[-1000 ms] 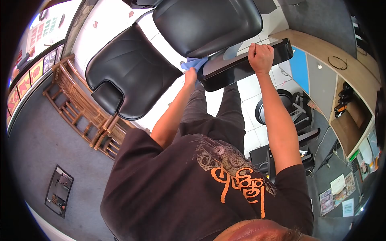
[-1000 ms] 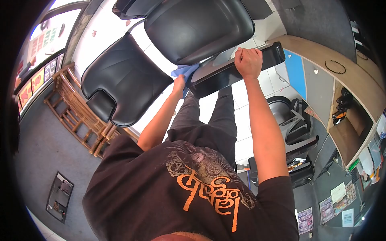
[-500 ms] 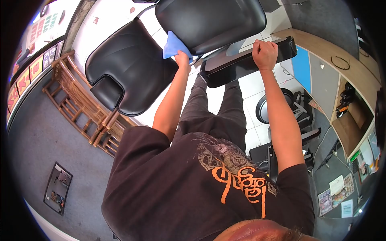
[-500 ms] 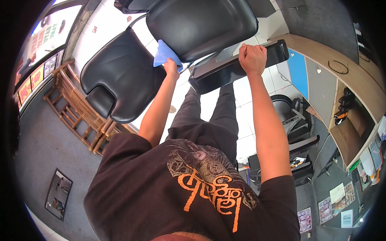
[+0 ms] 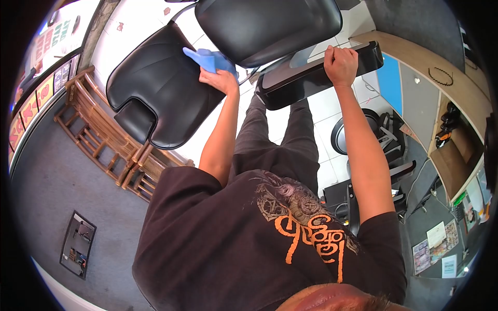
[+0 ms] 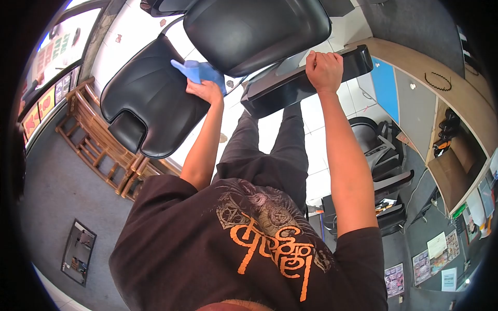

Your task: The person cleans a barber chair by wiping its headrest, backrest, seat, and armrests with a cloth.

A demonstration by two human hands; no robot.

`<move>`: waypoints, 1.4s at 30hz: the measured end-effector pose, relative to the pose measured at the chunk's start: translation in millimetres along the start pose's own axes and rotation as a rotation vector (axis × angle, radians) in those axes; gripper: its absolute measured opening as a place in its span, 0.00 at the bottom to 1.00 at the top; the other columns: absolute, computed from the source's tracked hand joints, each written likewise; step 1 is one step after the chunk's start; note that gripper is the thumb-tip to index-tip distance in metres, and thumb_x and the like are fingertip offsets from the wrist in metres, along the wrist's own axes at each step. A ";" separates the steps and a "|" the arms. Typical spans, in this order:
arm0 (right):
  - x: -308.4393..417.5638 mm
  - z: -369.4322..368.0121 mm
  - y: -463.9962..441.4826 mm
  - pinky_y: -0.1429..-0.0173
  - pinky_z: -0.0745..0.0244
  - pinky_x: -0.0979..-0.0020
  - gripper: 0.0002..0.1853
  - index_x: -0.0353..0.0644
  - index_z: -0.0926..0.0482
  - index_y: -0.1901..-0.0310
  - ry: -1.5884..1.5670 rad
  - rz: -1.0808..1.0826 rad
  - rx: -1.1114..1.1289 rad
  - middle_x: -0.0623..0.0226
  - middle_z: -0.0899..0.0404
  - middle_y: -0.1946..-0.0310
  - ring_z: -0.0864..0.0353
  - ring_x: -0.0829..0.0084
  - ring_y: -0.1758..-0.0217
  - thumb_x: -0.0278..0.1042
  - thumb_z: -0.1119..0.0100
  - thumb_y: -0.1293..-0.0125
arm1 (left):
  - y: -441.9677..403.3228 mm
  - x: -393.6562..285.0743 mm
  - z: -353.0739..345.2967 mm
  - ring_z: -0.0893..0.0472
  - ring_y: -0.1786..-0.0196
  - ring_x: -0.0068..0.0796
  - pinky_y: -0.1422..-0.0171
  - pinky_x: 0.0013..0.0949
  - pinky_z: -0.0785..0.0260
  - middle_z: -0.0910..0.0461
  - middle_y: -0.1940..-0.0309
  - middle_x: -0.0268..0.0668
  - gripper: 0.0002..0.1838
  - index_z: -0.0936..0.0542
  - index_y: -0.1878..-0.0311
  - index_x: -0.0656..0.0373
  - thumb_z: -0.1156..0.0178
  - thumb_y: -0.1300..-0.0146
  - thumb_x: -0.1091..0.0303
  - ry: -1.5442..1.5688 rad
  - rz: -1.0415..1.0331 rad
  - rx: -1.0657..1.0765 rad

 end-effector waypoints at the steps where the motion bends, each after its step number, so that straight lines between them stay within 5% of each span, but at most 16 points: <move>1: 0.3 -0.5 0.0 0.47 0.27 0.62 0.20 0.47 0.22 0.80 0.001 0.005 -0.005 0.71 0.22 0.82 0.22 0.67 0.72 0.37 0.40 0.27 | 3.2 -1.2 4.9 0.30 0.37 0.65 0.30 0.57 0.39 0.35 0.42 0.62 0.26 0.33 0.30 0.75 0.47 0.31 0.80 -0.062 0.013 -0.018; 4: 0.3 -1.2 -0.4 0.47 0.27 0.62 0.19 0.47 0.22 0.80 -0.003 -0.002 -0.013 0.72 0.22 0.82 0.22 0.67 0.72 0.36 0.40 0.27 | 13.9 8.7 -2.3 0.32 0.41 0.64 0.32 0.54 0.40 0.35 0.47 0.61 0.24 0.35 0.32 0.76 0.47 0.22 0.67 -0.126 0.059 0.005; 7: 0.5 -1.1 -0.8 0.47 0.27 0.62 0.19 0.47 0.22 0.80 -0.009 -0.003 -0.012 0.72 0.22 0.82 0.22 0.67 0.72 0.36 0.40 0.27 | 30.8 43.2 -39.6 0.20 0.42 0.69 0.35 0.57 0.31 0.22 0.43 0.70 0.27 0.28 0.38 0.78 0.51 0.19 0.57 -0.218 0.438 0.575; 11: 0.4 -0.6 -0.7 0.47 0.26 0.62 0.19 0.47 0.22 0.80 -0.006 0.001 -0.013 0.72 0.22 0.82 0.21 0.67 0.72 0.36 0.40 0.27 | 32.8 75.7 -76.5 0.16 0.42 0.60 0.38 0.50 0.24 0.17 0.44 0.63 0.23 0.20 0.44 0.76 0.48 0.27 0.62 -0.039 0.751 0.711; 13: 0.6 -0.3 -0.6 0.47 0.26 0.62 0.19 0.47 0.22 0.80 -0.004 -0.004 0.000 0.72 0.23 0.82 0.21 0.67 0.72 0.36 0.40 0.27 | 20.1 108.1 -98.7 0.15 0.45 0.49 0.42 0.54 0.24 0.16 0.46 0.54 0.23 0.23 0.39 0.75 0.49 0.28 0.66 0.008 0.940 0.804; 15: 0.1 -0.2 -1.2 0.47 0.27 0.62 0.19 0.47 0.22 0.80 -0.004 0.006 -0.017 0.73 0.23 0.83 0.21 0.68 0.72 0.36 0.40 0.27 | 3.8 103.2 -90.9 0.17 0.50 0.43 0.48 0.50 0.26 0.17 0.50 0.49 0.19 0.22 0.43 0.71 0.49 0.29 0.66 -0.064 0.871 1.015; 18: 1.8 -2.2 -0.7 0.47 0.27 0.62 0.19 0.47 0.22 0.80 -0.023 0.012 -0.042 0.73 0.23 0.83 0.21 0.68 0.72 0.36 0.39 0.27 | -0.3 114.5 -89.8 0.19 0.54 0.38 0.42 0.40 0.29 0.19 0.58 0.44 0.14 0.22 0.49 0.64 0.50 0.27 0.65 -0.004 1.068 1.097; 22: -0.3 -2.4 -0.1 0.47 0.27 0.63 0.19 0.47 0.23 0.80 -0.003 -0.001 -0.012 0.73 0.23 0.82 0.22 0.68 0.72 0.36 0.39 0.28 | 3.3 102.5 -83.5 0.24 0.56 0.34 0.43 0.41 0.34 0.22 0.57 0.41 0.12 0.24 0.51 0.59 0.45 0.34 0.66 0.129 1.154 1.088; 26: 1.5 -2.2 0.2 0.48 0.27 0.63 0.18 0.48 0.23 0.80 -0.011 0.002 -0.021 0.73 0.24 0.82 0.22 0.68 0.72 0.35 0.39 0.28 | 2.5 110.8 -82.3 0.22 0.46 0.39 0.27 0.46 0.41 0.20 0.51 0.42 0.16 0.25 0.49 0.59 0.42 0.39 0.66 0.231 1.187 1.072; 32: 0.1 -2.5 -0.5 0.49 0.27 0.64 0.18 0.47 0.22 0.80 0.007 0.006 -0.034 0.73 0.23 0.82 0.22 0.68 0.72 0.35 0.39 0.29 | 3.2 113.3 -75.6 0.24 0.39 0.38 0.24 0.45 0.44 0.19 0.45 0.41 0.14 0.24 0.50 0.56 0.41 0.38 0.64 0.325 1.153 1.070; 35: 0.9 -2.1 0.0 0.49 0.27 0.64 0.18 0.47 0.22 0.79 0.000 -0.001 -0.021 0.73 0.22 0.82 0.22 0.68 0.72 0.35 0.39 0.28 | -6.0 103.2 -66.9 0.25 0.37 0.36 0.22 0.44 0.48 0.18 0.42 0.39 0.14 0.22 0.49 0.55 0.41 0.36 0.63 0.336 1.138 1.260; 39: 0.3 -1.5 -0.4 0.49 0.27 0.63 0.18 0.47 0.21 0.79 0.010 0.001 -0.017 0.73 0.21 0.81 0.21 0.68 0.72 0.36 0.39 0.28 | -1.3 118.5 -86.8 0.36 0.22 0.41 0.14 0.48 0.59 0.29 0.25 0.46 0.25 0.23 0.36 0.61 0.39 0.33 0.60 0.121 1.014 1.294; 40: 0.7 -1.7 -0.7 0.49 0.27 0.63 0.18 0.47 0.21 0.79 0.018 0.006 -0.016 0.73 0.21 0.81 0.21 0.68 0.72 0.36 0.39 0.28 | 3.4 116.5 -89.2 0.46 0.14 0.43 0.12 0.53 0.63 0.38 0.19 0.53 0.32 0.27 0.29 0.65 0.38 0.32 0.60 0.117 1.021 1.229; 42: 1.7 -1.6 0.4 0.48 0.27 0.63 0.18 0.47 0.21 0.79 0.008 -0.001 -0.013 0.73 0.21 0.81 0.21 0.68 0.71 0.36 0.39 0.28 | 10.3 117.2 -84.6 0.48 0.13 0.46 0.11 0.55 0.64 0.41 0.17 0.55 0.34 0.30 0.26 0.67 0.38 0.33 0.61 0.101 0.998 1.196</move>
Point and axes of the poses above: each hand's wrist, its own y-axis away from the middle knuckle, its own z-axis out of the back of the hand, x = y × z, the point moved 2 cm from there along -y, towards the middle knuckle
